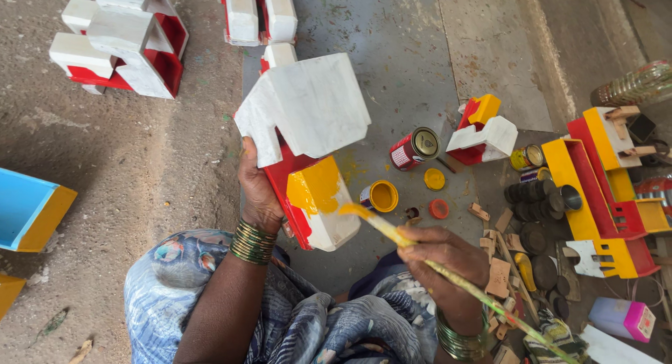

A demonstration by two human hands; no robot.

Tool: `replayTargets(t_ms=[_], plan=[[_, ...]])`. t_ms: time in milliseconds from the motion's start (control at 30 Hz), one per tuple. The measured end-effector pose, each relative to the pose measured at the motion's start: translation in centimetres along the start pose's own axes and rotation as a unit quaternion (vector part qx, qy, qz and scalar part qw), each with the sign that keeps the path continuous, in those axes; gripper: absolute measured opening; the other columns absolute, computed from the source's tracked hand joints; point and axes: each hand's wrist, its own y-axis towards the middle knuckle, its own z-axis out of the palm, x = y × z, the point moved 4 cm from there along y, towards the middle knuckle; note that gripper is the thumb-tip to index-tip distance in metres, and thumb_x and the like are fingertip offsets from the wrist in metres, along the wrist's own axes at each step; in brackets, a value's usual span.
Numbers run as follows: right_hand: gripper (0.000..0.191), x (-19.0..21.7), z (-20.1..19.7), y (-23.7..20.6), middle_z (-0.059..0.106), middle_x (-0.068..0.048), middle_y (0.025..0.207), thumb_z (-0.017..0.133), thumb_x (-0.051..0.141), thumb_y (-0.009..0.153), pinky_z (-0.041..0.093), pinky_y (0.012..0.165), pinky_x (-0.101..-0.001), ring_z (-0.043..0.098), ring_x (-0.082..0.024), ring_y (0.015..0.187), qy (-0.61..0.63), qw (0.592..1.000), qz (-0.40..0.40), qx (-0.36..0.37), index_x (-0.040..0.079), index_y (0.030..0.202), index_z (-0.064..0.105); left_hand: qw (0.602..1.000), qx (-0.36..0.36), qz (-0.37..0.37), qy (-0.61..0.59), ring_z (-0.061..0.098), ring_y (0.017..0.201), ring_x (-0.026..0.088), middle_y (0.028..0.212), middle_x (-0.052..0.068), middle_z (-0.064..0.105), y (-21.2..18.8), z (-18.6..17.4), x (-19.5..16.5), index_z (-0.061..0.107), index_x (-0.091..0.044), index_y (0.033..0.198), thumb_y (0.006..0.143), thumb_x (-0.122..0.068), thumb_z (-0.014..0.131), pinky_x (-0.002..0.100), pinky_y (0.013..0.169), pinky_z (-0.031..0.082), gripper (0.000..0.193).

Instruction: The person sits on the ground holding a red and white wooden toy piece in one hand and paints its surfaces yellow using a brush, dipping the brush into a small yellow paint cup between strokes. Other painted and unpainted toy pieces, paint cans, and scrap wood lie scattered on the floor around them.

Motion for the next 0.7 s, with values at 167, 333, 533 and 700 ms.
replayTargets(t_ms=[167,333,533,700], plan=[[0.022,-0.4,2.2,1.4,0.074,-0.016,0.116,0.080,-0.006,0.083,0.065,0.083,-0.0297,0.077,-0.022,0.099,0.001,0.998,-0.029,-0.060,0.005,0.099,0.070,1.000,0.004,-0.005,0.007,0.055,0.135,0.036,0.149,0.018,0.054,-0.3,0.3,0.0,0.041,-0.007,0.154,0.092,-0.062,0.065,0.054,0.113,0.047,0.086],[0.023,-0.8,4.4,2.2,0.075,-0.015,0.115,0.081,-0.005,0.083,0.064,0.086,-0.0304,0.076,-0.023,0.103,-0.025,0.998,-0.053,-0.026,0.005,0.101,0.070,1.000,0.004,-0.007,0.020,0.055,0.135,0.035,0.149,0.017,0.053,-0.2,0.1,0.0,0.041,-0.007,0.153,0.091,-0.061,0.065,0.053,0.113,0.047,0.086],[0.021,-0.8,1.4,0.6,0.079,-0.012,0.108,0.084,-0.002,0.079,0.066,0.075,-0.0247,0.080,-0.015,0.091,-0.039,0.998,0.004,0.045,0.007,0.093,0.071,1.000,-0.009,-0.008,0.012,0.056,0.134,0.035,0.147,0.018,0.055,0.0,-0.3,0.0,0.043,-0.007,0.152,0.091,-0.061,0.066,0.053,0.112,0.048,0.085],[0.021,-0.2,-0.3,0.2,0.075,-0.017,0.112,0.079,-0.007,0.081,0.064,0.083,-0.0286,0.077,-0.020,0.097,0.007,0.999,0.020,-0.033,0.004,0.097,0.070,1.000,-0.004,0.002,0.007,0.056,0.135,0.034,0.148,0.016,0.055,-0.1,0.2,0.2,0.043,-0.007,0.153,0.091,-0.062,0.067,0.053,0.115,0.047,0.086]])
